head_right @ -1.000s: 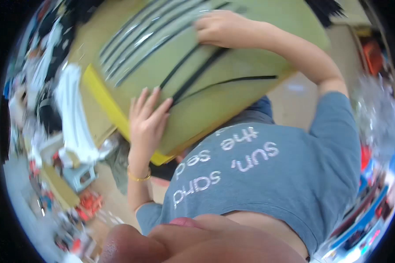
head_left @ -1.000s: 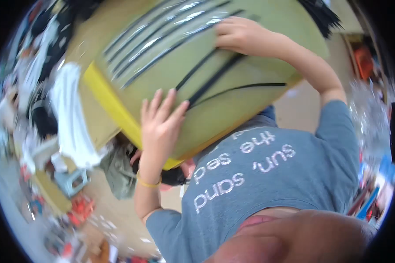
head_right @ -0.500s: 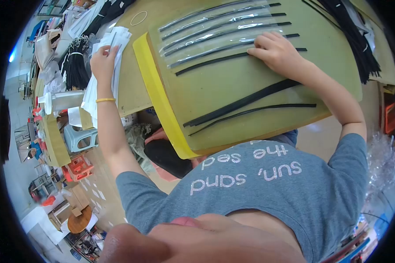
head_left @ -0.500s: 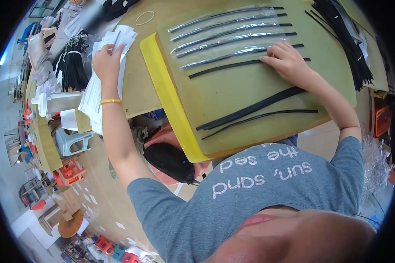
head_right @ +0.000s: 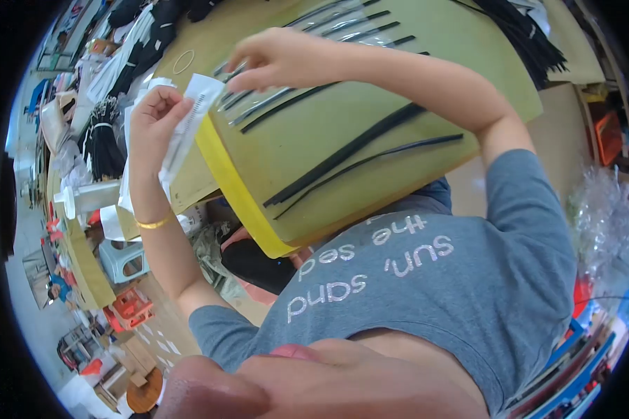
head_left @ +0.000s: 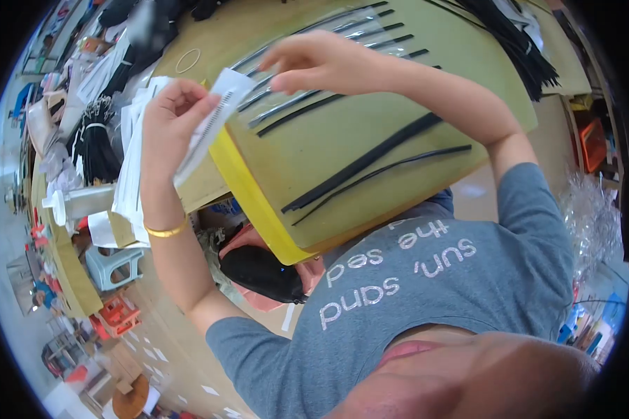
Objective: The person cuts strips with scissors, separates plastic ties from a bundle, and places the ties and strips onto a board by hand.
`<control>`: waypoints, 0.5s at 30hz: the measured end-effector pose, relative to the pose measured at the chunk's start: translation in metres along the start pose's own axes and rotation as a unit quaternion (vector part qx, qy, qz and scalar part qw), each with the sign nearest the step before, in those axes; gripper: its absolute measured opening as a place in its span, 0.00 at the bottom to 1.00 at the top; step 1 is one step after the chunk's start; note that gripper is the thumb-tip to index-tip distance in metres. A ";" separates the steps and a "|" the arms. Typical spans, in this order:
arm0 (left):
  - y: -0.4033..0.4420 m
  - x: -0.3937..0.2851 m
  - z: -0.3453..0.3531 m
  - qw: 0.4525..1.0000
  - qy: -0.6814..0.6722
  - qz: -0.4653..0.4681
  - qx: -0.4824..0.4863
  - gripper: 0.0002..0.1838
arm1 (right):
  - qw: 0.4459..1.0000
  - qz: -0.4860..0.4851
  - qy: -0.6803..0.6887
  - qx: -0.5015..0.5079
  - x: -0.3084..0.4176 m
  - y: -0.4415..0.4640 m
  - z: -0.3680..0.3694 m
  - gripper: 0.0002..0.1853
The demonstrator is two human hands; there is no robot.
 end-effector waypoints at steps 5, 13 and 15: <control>-0.014 -0.031 0.058 0.990 -0.140 0.022 0.005 0.09 | 0.991 0.025 0.121 -0.042 0.022 -0.015 -0.018 0.09; -0.035 -0.105 0.114 0.925 0.179 0.318 -0.108 0.06 | 0.966 0.052 0.243 -0.074 0.023 -0.056 -0.053 0.06; -0.042 -0.117 0.127 0.871 0.258 0.404 -0.105 0.06 | 0.967 0.044 0.241 -0.070 0.022 -0.062 -0.057 0.06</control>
Point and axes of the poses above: each hand's wrist, its own y-axis towards the middle knuckle, its own z-axis out of the palm, x = y × z, the point moved 8 cm from there along y, towards the middle knuckle, and after that the axes turned 13 degrees about -y, right-handed, at the moved point
